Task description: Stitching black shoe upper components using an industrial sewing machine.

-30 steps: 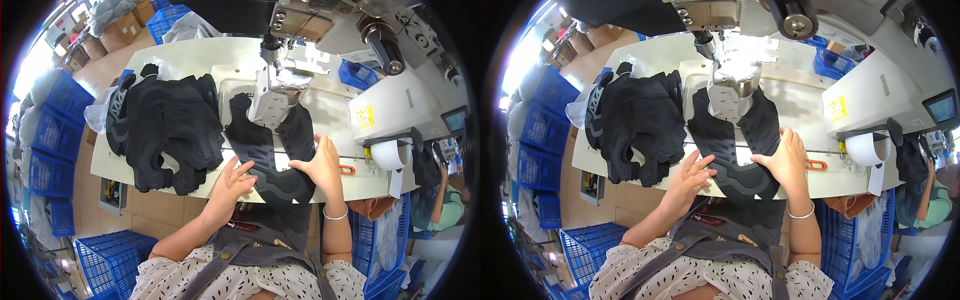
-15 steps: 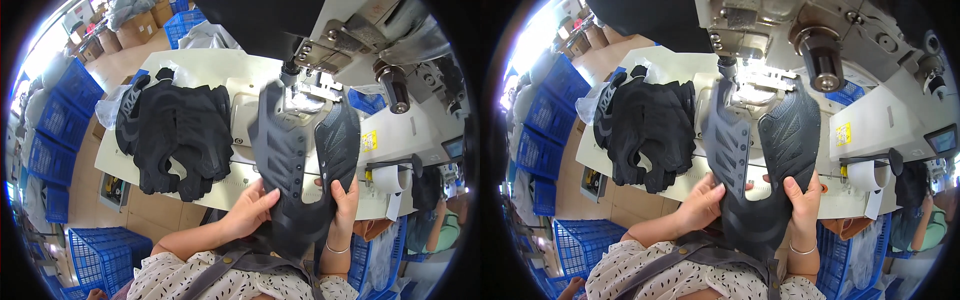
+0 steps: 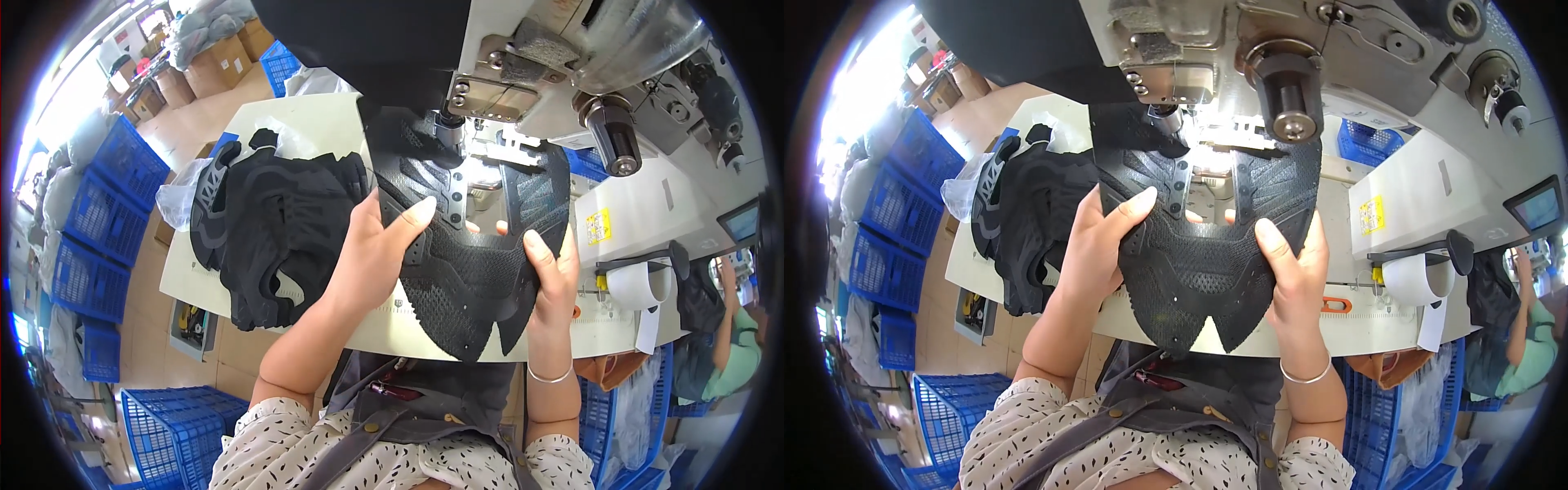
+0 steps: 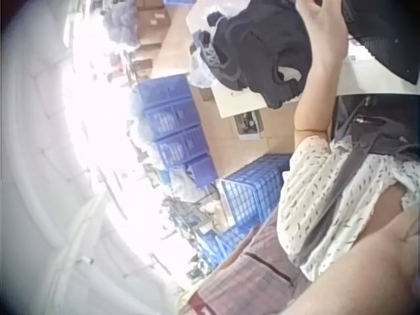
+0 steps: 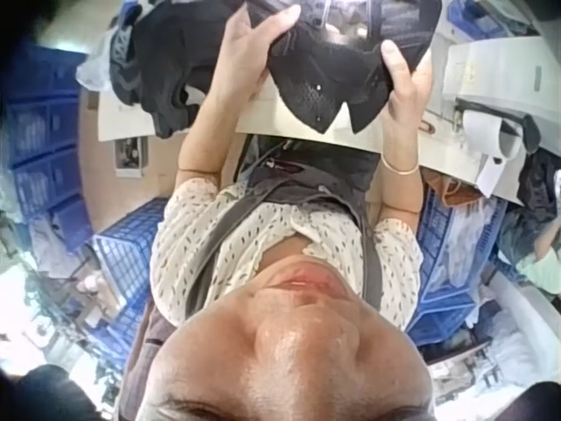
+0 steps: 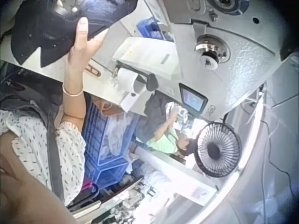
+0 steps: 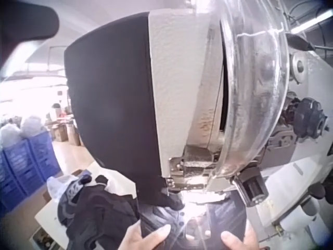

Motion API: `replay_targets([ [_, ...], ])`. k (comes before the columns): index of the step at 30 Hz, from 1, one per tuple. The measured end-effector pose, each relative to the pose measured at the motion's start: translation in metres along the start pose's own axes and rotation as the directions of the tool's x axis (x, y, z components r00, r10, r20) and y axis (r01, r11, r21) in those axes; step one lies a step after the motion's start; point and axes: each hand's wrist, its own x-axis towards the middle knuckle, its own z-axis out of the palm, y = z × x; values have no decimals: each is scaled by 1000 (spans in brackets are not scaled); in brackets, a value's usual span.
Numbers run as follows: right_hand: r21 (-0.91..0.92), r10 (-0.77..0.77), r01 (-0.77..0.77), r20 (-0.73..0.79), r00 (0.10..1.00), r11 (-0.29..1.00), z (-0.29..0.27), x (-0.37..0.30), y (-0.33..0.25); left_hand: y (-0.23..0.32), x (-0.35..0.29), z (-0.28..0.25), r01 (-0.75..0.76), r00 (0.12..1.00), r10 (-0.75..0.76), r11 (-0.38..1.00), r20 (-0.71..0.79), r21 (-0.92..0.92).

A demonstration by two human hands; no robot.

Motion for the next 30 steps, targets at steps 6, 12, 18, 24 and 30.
replay_targets([
  [6,-80,-87,84,-25,996,993,-10,-10,8,-9,-2,-4,-135,991,136,975,8,175],
  [12,-131,-88,84,-27,996,988,-16,-9,8,-19,-2,-6,-193,978,207,951,-34,241],
  [18,-145,-130,124,-37,991,982,-13,-11,1,-23,-2,-9,-251,953,296,887,-59,387],
  [24,-243,-86,94,43,995,965,-24,-18,0,-22,-2,-7,-211,963,252,926,-95,312],
  [30,-221,-104,101,0,995,970,-18,-10,0,-14,7,-4,-155,973,195,950,-128,269],
])
